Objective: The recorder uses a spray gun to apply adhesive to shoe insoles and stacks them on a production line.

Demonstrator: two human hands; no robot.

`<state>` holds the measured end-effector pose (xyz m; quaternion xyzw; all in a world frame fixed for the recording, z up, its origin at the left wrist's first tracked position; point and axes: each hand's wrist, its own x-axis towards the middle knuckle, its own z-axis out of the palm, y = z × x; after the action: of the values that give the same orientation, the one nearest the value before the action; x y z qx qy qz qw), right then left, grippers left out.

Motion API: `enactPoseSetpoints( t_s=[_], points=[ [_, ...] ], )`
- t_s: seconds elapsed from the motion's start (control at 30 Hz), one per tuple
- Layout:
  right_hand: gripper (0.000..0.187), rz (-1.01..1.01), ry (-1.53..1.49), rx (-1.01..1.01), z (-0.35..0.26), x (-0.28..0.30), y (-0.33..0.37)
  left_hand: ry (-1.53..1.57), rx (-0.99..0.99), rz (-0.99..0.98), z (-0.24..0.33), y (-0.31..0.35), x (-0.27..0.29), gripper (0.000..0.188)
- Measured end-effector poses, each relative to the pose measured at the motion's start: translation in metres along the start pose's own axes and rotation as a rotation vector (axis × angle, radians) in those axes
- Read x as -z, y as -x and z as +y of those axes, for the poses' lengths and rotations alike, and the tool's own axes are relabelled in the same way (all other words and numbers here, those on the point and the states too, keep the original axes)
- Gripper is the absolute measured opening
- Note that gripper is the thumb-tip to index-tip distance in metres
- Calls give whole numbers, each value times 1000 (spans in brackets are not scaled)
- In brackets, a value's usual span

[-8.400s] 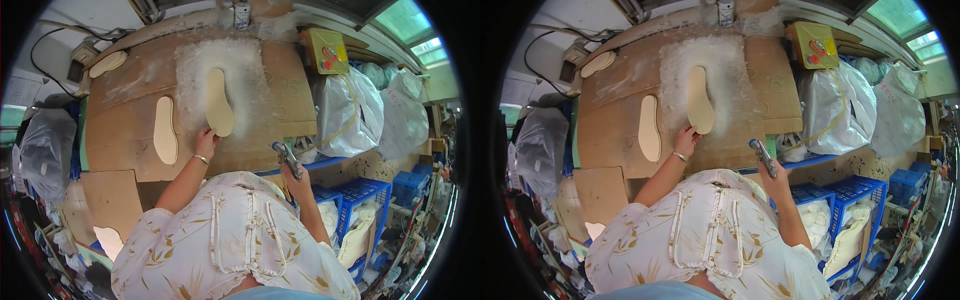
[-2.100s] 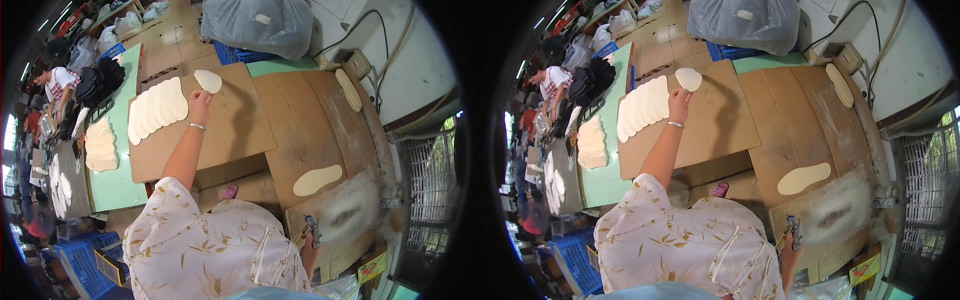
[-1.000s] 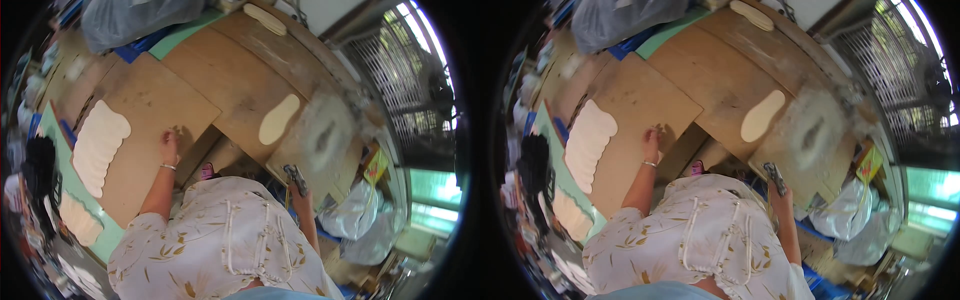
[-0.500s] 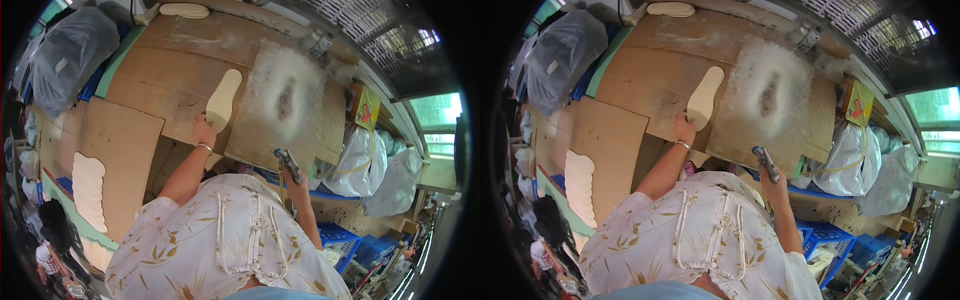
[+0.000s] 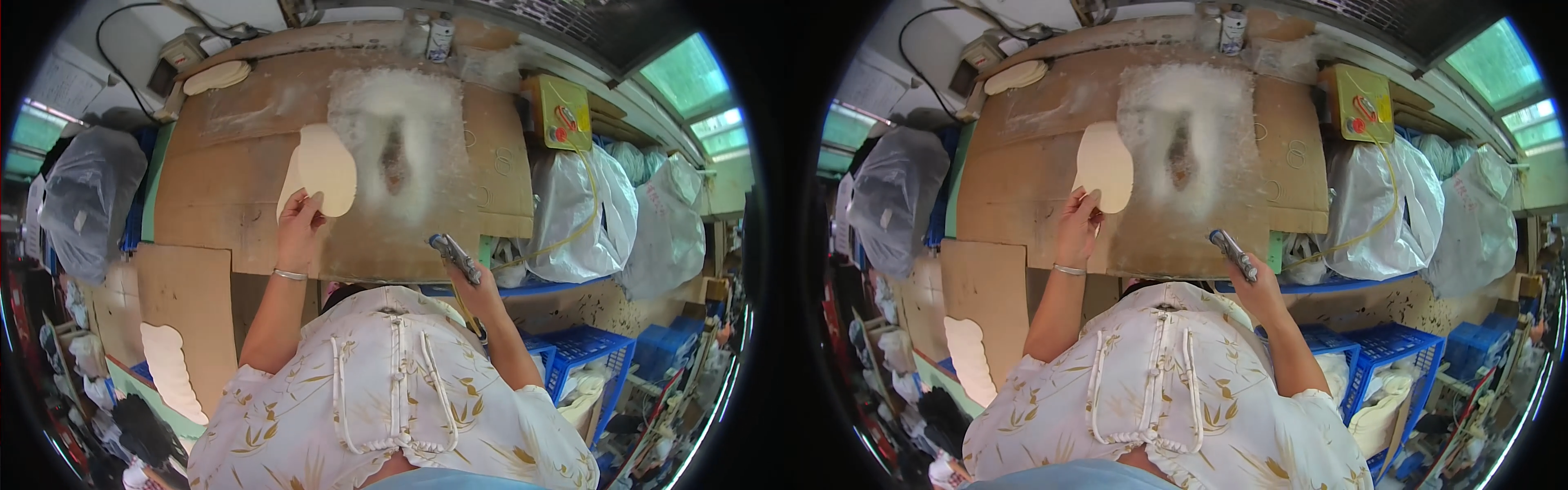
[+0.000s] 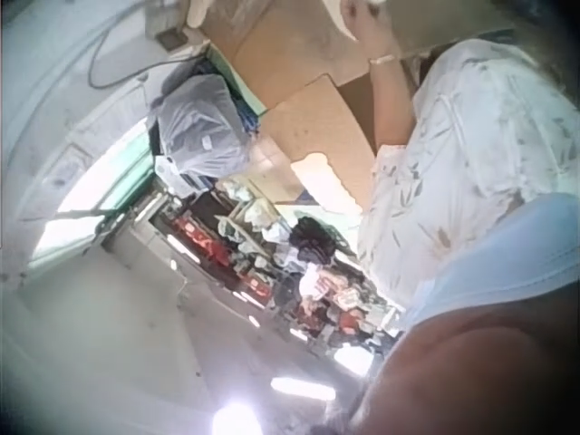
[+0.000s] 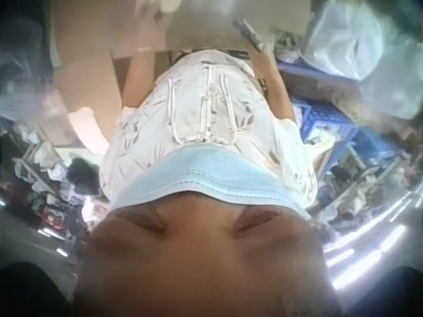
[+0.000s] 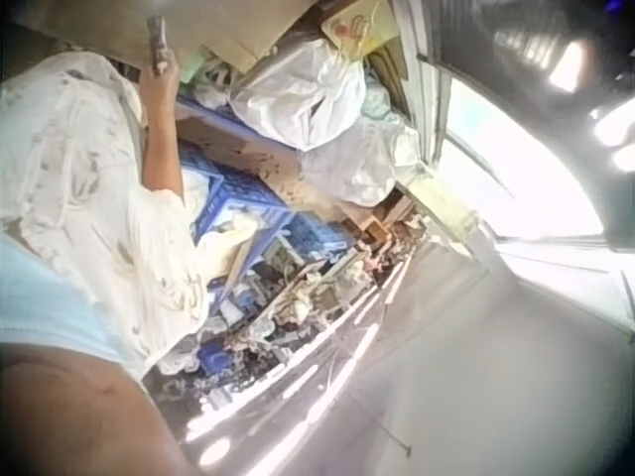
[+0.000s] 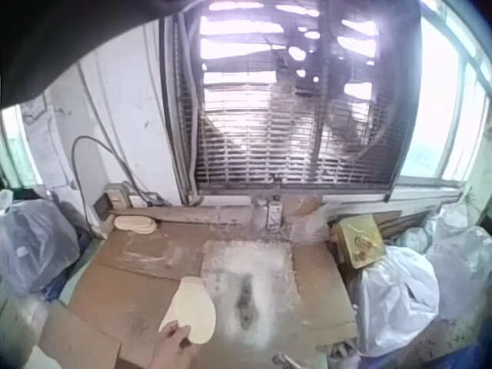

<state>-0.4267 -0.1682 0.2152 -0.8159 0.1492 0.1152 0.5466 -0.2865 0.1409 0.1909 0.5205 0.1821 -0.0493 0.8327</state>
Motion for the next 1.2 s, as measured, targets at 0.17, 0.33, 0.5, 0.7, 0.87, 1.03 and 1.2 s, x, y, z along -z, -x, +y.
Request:
enactPoseSetpoints(
  t_s=[0.17,0.33,0.5,0.7,0.87,1.03,1.2],
  points=[
    [16,89,-78,-35,4,12,16,0,88,-153,-36,-33,-61,15],
    [16,216,-106,-59,6,18,37,-97,352,-179,-103,-64,-66,18],
    [19,293,-111,-69,-5,14,44,-191,489,-127,-135,-51,-52,16],
    [20,300,-124,13,-81,4,21,-280,596,-191,-138,-52,-49,16],
    [21,314,62,107,-121,-8,-12,-239,625,-210,-137,-56,-44,15],
    [21,331,88,101,-135,-12,-25,-212,684,-257,-132,-58,-43,16],
    [21,347,81,77,-140,-18,-33,-186,692,-263,-133,-59,-40,16]
  ],
)
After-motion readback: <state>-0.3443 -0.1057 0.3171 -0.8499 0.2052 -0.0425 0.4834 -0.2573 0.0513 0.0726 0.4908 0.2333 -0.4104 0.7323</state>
